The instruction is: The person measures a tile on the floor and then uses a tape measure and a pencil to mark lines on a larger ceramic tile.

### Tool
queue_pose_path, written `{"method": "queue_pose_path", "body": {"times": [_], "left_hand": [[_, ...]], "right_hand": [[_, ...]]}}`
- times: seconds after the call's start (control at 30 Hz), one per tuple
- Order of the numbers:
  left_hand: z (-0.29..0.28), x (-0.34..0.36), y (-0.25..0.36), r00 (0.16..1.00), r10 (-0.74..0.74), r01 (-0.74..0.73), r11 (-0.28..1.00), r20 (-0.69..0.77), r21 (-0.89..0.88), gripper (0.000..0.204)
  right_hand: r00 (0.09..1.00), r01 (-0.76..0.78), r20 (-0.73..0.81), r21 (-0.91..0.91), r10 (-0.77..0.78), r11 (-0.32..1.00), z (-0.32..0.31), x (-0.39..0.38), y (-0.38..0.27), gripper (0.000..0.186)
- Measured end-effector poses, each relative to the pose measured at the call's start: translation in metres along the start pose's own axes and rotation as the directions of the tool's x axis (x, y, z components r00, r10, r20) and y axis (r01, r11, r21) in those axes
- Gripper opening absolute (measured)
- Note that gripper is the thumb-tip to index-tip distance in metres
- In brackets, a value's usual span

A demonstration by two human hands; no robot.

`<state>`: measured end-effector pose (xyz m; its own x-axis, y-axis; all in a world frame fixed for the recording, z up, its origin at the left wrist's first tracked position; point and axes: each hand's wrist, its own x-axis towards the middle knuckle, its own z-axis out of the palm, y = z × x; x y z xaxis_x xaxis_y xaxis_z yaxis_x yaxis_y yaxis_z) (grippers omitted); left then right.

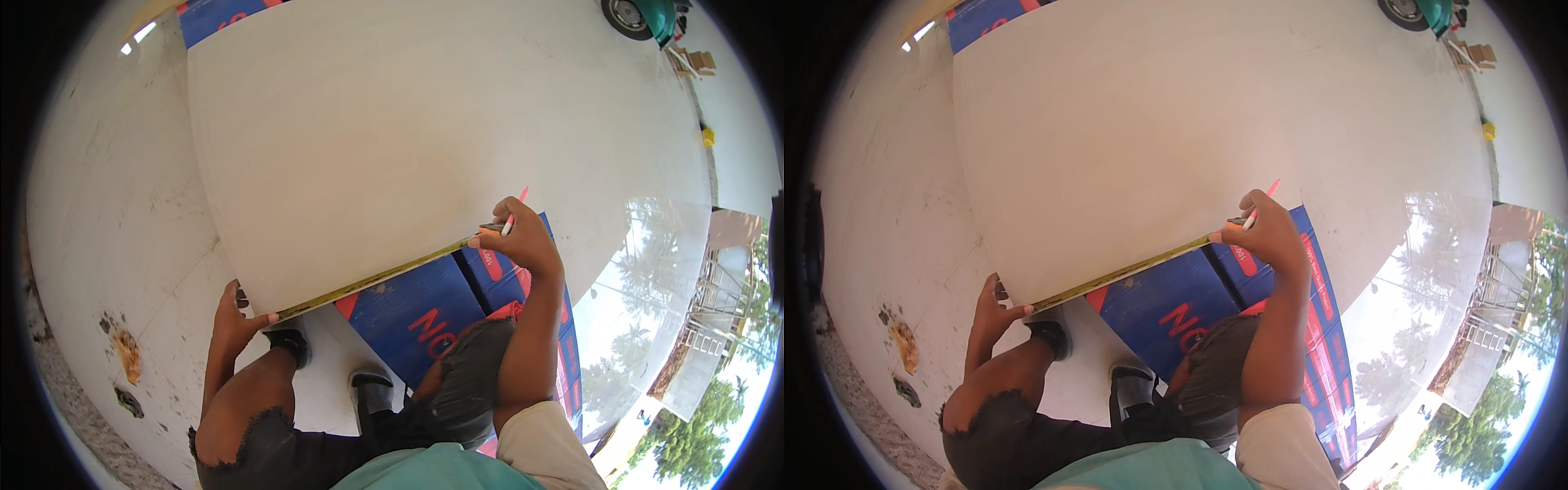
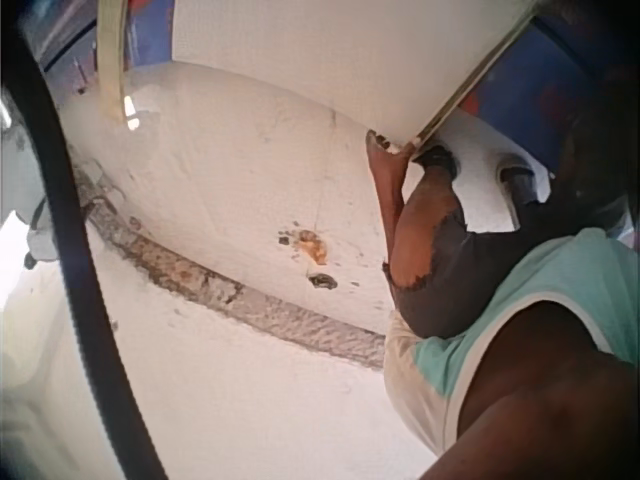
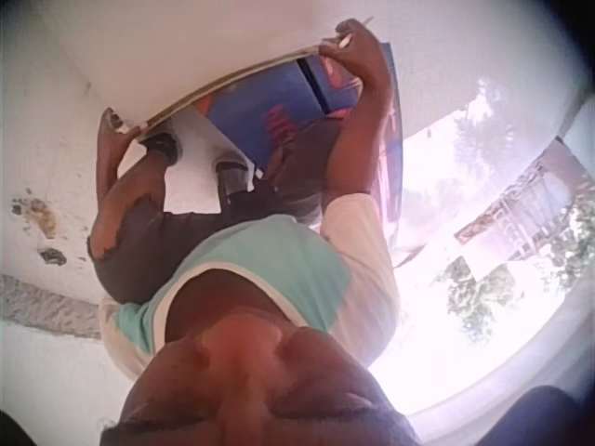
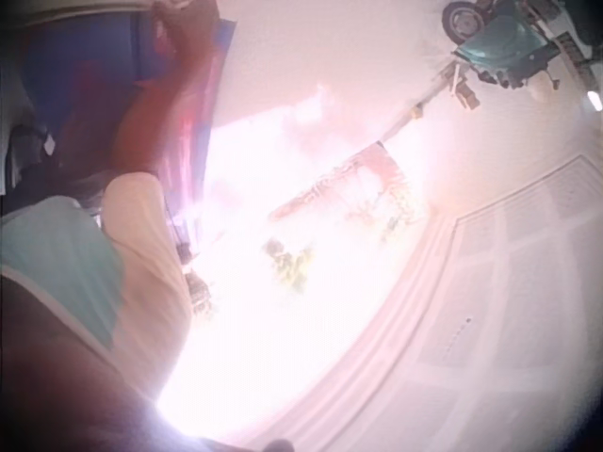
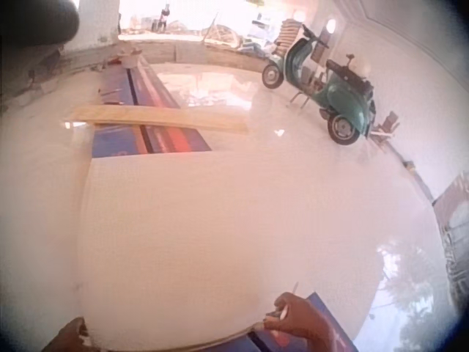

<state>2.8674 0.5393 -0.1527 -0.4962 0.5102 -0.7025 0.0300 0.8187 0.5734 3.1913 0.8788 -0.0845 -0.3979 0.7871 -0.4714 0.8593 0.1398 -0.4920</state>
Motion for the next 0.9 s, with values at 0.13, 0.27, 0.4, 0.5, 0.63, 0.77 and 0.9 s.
{"method": "queue_pose_path", "body": {"times": [0.13,0.27,0.4,0.5,0.63,0.77,0.9], "left_hand": [[0.004,-0.003,0.004,0.955,0.265,-0.214,0.927,-0.132,0.309,0.109],[0.005,-0.001,0.014,0.952,0.29,-0.218,0.868,-0.099,0.446,0.132],[0.008,-0.007,0.037,0.952,0.287,-0.192,0.834,-0.11,0.517,0.133],[0.008,-0.004,0.045,0.938,0.336,-0.239,0.809,-0.087,0.537,0.132],[0.009,0.002,0.065,0.884,0.467,-0.396,0.754,-0.004,0.524,0.117],[0.015,-0.002,0.13,0.707,0.642,-0.697,0.558,0.297,0.451,0.087],[0.058,-0.023,0.212,0.411,0.671,-0.909,0.249,0.617,0.334,0.062]], "right_hand": [[0.999,-0.036,-0.027,0.096,0.039,0.995,-0.001,0.013,0.012,0.07],[0.996,-0.073,-0.037,0.137,0.078,0.988,-0.002,0.016,0.019,0.069],[0.988,-0.026,-0.141,0.19,0.054,0.981,-0.001,0.013,0.028,0.071],[0.986,-0.021,-0.159,0.208,0.055,0.978,0.001,0.01,0.033,0.071],[0.988,-0.055,-0.126,0.229,0.086,0.972,0.0,0.006,0.037,0.071],[0.988,-0.02,-0.144,0.231,0.054,0.973,0.005,0.011,0.039,0.067],[0.953,-0.012,-0.289,0.247,0.085,0.969,0.0,0.007,0.043,0.063]]}}
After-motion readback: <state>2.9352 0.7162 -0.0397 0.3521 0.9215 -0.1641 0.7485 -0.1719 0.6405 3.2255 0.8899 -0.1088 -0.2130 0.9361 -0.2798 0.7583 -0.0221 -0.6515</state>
